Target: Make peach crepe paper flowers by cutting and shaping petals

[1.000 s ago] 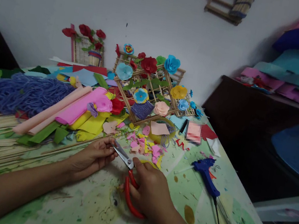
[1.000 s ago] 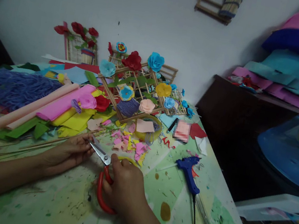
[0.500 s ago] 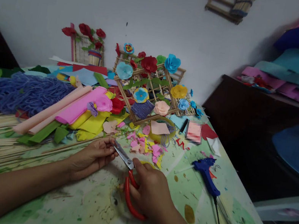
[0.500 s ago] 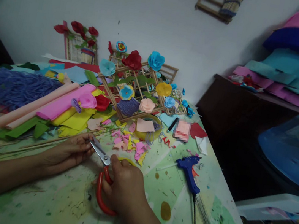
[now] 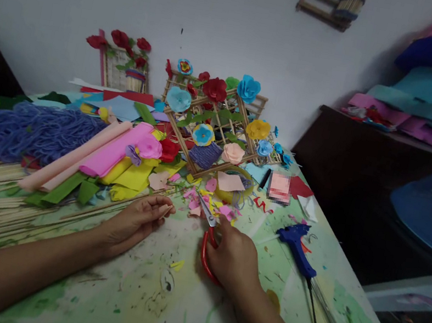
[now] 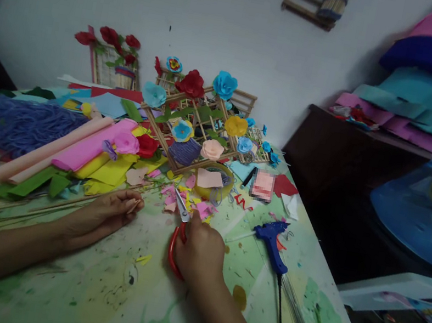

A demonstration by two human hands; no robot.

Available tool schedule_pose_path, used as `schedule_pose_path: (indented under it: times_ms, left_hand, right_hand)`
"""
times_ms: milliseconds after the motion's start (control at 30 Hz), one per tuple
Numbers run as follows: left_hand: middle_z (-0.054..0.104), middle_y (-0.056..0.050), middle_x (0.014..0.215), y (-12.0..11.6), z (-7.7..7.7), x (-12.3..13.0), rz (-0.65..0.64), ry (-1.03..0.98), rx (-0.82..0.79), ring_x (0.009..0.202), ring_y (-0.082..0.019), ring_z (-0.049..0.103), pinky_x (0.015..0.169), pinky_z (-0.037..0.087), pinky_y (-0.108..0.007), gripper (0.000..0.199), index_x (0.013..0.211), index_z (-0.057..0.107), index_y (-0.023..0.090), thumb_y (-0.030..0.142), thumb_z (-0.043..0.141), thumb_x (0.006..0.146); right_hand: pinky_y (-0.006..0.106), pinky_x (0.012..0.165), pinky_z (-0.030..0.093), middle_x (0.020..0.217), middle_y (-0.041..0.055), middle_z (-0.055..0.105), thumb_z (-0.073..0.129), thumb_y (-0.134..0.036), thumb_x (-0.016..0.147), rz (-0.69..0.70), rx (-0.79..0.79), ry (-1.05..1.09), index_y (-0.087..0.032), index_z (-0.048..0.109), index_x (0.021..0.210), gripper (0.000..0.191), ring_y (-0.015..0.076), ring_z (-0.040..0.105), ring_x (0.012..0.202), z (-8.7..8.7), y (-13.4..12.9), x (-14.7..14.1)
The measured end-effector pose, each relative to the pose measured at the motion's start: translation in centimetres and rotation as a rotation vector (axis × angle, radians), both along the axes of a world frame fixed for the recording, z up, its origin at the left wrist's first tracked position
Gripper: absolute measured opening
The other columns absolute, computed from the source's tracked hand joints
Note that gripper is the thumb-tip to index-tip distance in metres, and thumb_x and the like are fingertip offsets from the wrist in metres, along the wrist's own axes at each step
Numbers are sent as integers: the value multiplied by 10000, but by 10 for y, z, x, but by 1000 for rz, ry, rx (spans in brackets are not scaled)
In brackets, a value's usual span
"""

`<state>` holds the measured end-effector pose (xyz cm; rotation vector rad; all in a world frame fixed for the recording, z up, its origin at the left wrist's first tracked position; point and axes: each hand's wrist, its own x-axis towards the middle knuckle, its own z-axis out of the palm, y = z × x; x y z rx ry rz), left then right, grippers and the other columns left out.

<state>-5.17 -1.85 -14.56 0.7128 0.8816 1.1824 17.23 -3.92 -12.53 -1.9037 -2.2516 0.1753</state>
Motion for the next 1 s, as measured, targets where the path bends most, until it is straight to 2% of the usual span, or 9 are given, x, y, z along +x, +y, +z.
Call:
schedule_pose_path:
  times_ms: [100,267,400,500,600,700,833,900,1000]
  left_hand:
    - [683,-35,830,-1,0,1,-15,14,-4,616,-48,549,572,482,-110,205,863,686,140,201,792,699]
    - [676,-24,846,-7,7,5,-24,25,-54,658,-57,591,658,524,-124,171,815,684,146,166,797,688]
    - [627,8,738,-12,8,12,-55,48,-69,709,-93,631,649,528,-135,211,760,664,160,192,833,639]
    - [614,21,717,-16,5,16,-94,42,-32,694,-104,624,636,527,-160,289,765,648,173,264,861,593]
    - [618,21,726,-18,1,14,-94,81,14,651,-91,582,590,498,-156,303,774,637,172,317,847,611]
    - [622,25,727,-15,-3,9,-44,121,27,650,-88,565,585,471,-152,323,795,630,174,336,843,614]
    - [633,13,715,-10,-4,6,-20,153,17,687,-119,572,650,468,-197,394,823,630,170,378,856,576]
    - [627,7,710,-10,-3,7,-44,232,63,696,-133,561,659,453,-216,363,815,636,166,414,817,623]
    - [610,8,696,-12,1,8,-98,411,176,700,-142,534,667,427,-229,307,780,647,168,457,726,716]
  right_hand:
    - [307,672,418,965,103,695,529,-286,815,4,24,43,-171,482,1322,522,253,644,855,3,2,4]
    - [342,785,426,1023,136,651,523,-366,847,-13,125,36,-141,604,1148,384,273,576,951,11,1,8]
    - [343,878,399,1045,129,639,510,-387,890,120,192,155,-126,629,1087,347,249,533,1014,13,-3,-5]
    - [305,814,403,945,82,658,514,-429,904,290,118,306,-152,640,993,317,196,559,903,11,-3,-28]
    - [274,710,383,797,38,625,564,-426,882,369,101,424,-166,603,806,274,161,532,774,5,2,-50]
    - [267,712,369,766,11,583,598,-373,866,399,145,574,-181,575,755,224,151,507,765,-7,9,-62]
    - [237,634,372,738,-11,520,586,-270,848,303,112,900,-178,578,778,115,125,475,682,-24,14,-65]
    - [232,612,373,737,-10,500,596,-239,808,303,85,1012,-177,561,746,94,123,465,669,-29,13,-64]
    - [245,641,370,726,-6,497,574,-219,788,357,54,1068,-182,532,683,119,134,466,702,-30,10,-60]
